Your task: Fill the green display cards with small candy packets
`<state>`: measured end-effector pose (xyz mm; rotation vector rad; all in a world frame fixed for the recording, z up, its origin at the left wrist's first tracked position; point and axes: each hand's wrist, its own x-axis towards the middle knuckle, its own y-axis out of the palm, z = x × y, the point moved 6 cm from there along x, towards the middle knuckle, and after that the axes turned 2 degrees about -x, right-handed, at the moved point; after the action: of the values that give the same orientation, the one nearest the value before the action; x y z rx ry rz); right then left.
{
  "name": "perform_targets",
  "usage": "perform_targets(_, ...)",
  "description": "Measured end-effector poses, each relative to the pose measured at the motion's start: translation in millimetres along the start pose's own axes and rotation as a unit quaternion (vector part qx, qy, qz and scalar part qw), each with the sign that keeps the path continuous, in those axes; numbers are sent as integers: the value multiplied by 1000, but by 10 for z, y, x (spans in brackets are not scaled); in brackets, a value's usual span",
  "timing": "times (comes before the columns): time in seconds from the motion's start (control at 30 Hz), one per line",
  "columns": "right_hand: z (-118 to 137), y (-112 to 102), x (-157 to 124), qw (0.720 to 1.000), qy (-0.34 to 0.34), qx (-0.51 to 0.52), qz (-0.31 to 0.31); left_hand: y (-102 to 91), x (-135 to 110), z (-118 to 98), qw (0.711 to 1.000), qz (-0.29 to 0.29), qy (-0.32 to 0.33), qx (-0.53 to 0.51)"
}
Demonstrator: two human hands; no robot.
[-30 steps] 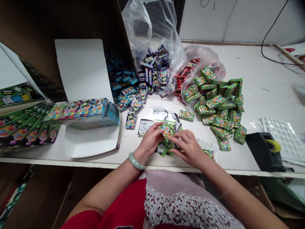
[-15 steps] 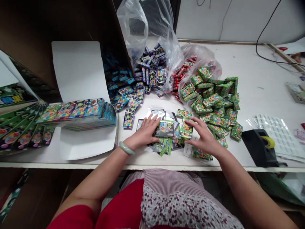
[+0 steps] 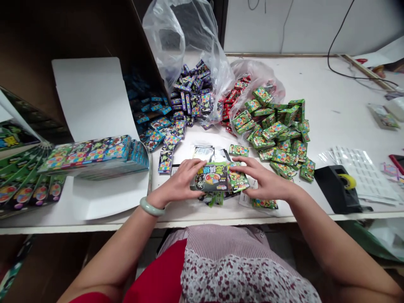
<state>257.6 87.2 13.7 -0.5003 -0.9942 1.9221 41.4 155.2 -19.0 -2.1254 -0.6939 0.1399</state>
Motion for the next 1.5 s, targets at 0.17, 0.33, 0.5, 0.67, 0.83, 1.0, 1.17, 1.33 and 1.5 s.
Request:
perform_targets(0.17, 24, -65, 32, 999, -8, -34, 16, 58, -12, -40, 999, 5, 23, -48)
perform_targets(0.33, -22, -25, 69, 998, 17, -45, 40, 69, -31, 5, 999, 1, 6, -53)
perform_targets(0.5, 11, 63, 79, 995, 16, -67, 72, 68, -91, 21, 998, 37, 6, -57)
perform_targets(0.67, 112, 48, 105, 992, 15, -107, 60, 50, -95, 7, 996, 57, 0, -67)
perform_targets(0.83, 108, 75, 145, 991, 29, -119, 47, 74, -79, 6, 998, 34, -8, -62)
perform_targets(1.0, 58, 116, 117, 996, 43, -39, -64, 94, -133, 52, 999, -33, -35, -22)
perform_targets(1.17, 110, 299, 98, 990, 53, -32, -125, 121, -150, 54, 997, -60, -38, 0)
perform_targets(1.33, -341, -44, 227, 962, 132, -54, -233, 16, -236, 220, 992, -93, -85, 13)
perform_targets(1.5, -986, -761, 918, 933, 215, -201, -209, -50, -301, 339, 983, -132, -126, 17)
